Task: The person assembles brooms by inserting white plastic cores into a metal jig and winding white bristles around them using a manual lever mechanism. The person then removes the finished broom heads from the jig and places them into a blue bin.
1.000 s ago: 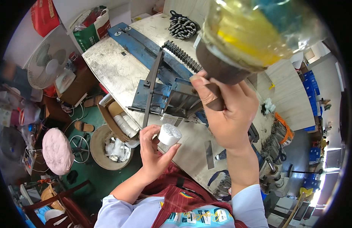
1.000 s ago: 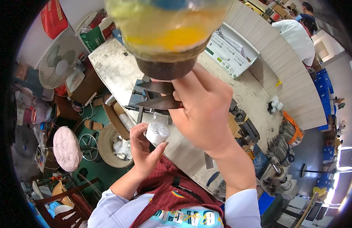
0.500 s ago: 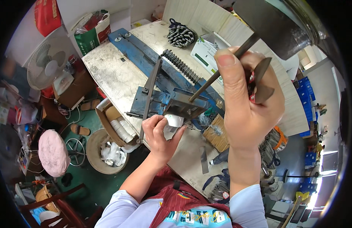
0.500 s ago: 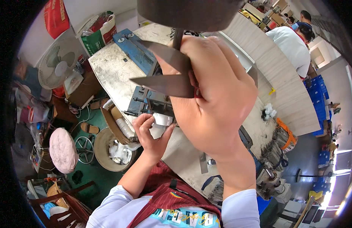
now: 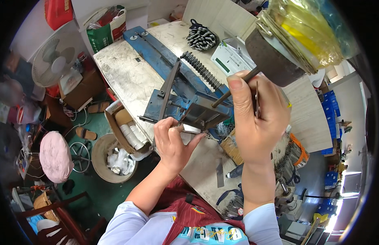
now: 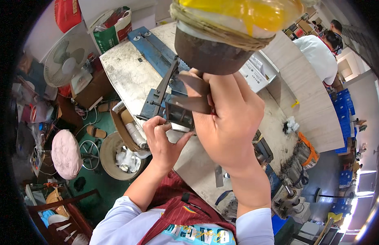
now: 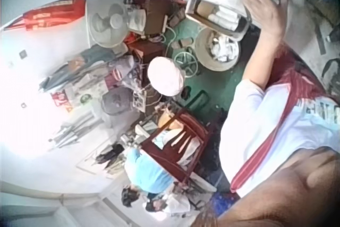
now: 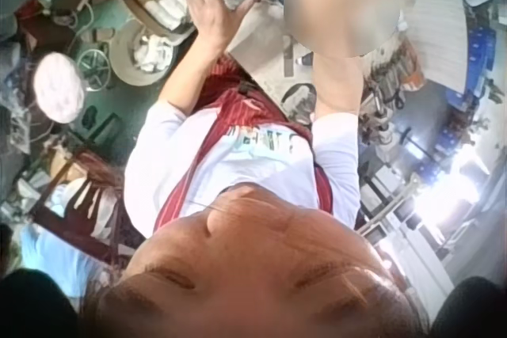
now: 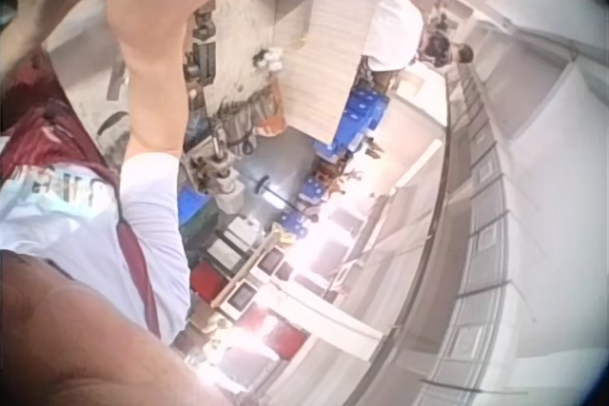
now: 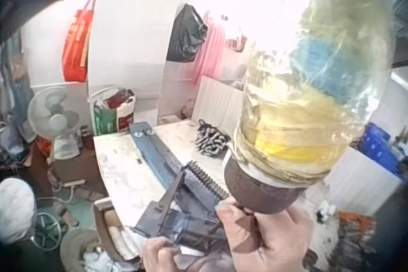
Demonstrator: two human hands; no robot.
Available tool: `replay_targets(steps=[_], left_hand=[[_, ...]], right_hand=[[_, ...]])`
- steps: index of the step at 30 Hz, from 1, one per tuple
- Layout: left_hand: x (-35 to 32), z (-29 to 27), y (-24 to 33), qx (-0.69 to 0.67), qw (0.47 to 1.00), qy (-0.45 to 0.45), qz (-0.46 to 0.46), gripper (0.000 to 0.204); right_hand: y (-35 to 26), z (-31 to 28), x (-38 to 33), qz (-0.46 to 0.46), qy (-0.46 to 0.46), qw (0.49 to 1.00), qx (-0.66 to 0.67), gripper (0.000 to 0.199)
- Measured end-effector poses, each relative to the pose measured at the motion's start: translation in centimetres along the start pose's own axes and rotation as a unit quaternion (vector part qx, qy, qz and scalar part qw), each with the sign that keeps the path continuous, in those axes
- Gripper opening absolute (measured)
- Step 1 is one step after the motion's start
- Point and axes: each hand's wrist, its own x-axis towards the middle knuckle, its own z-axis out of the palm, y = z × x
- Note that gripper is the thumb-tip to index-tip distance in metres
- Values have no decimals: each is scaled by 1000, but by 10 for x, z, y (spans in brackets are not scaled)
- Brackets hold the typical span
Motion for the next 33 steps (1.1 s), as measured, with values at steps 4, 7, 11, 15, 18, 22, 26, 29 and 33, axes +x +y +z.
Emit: replay_targets(steps=[4, 7, 11, 15, 18, 22, 26, 29, 33], left_hand=[[13, -37, -3, -46, 991, -123, -17, 48], [26, -55, -10, -29, 984, -177, 13, 26], [39, -50, -22, -67, 974, -204, 77, 20], [38, -51, -30, -76, 971, -197, 110, 21], [36, -45, -36, -57, 973, -157, 157, 24], [38, -42, -37, -66, 971, -157, 166, 25], [38, -41, -37, -76, 969, -157, 173, 25], [37, -41, -38, -75, 969, -155, 179, 27], [39, -42, -38, -73, 966, -158, 192, 32]], right_hand=[[-5, -9, -25, 115, -12, 990, 79, 15], [-15, -24, -78, 313, -132, 916, 214, 19], [-2, 7, -137, 428, -237, 801, 344, 31], [-7, 23, -154, 522, -235, 687, 447, 41], [-8, 28, -153, 563, -224, 645, 466, 40], [-8, 32, -148, 590, -208, 626, 466, 38], [-8, 37, -146, 593, -198, 634, 454, 35], [-10, 42, -141, 594, -196, 645, 439, 33], [-10, 49, -138, 574, -187, 672, 429, 31]])
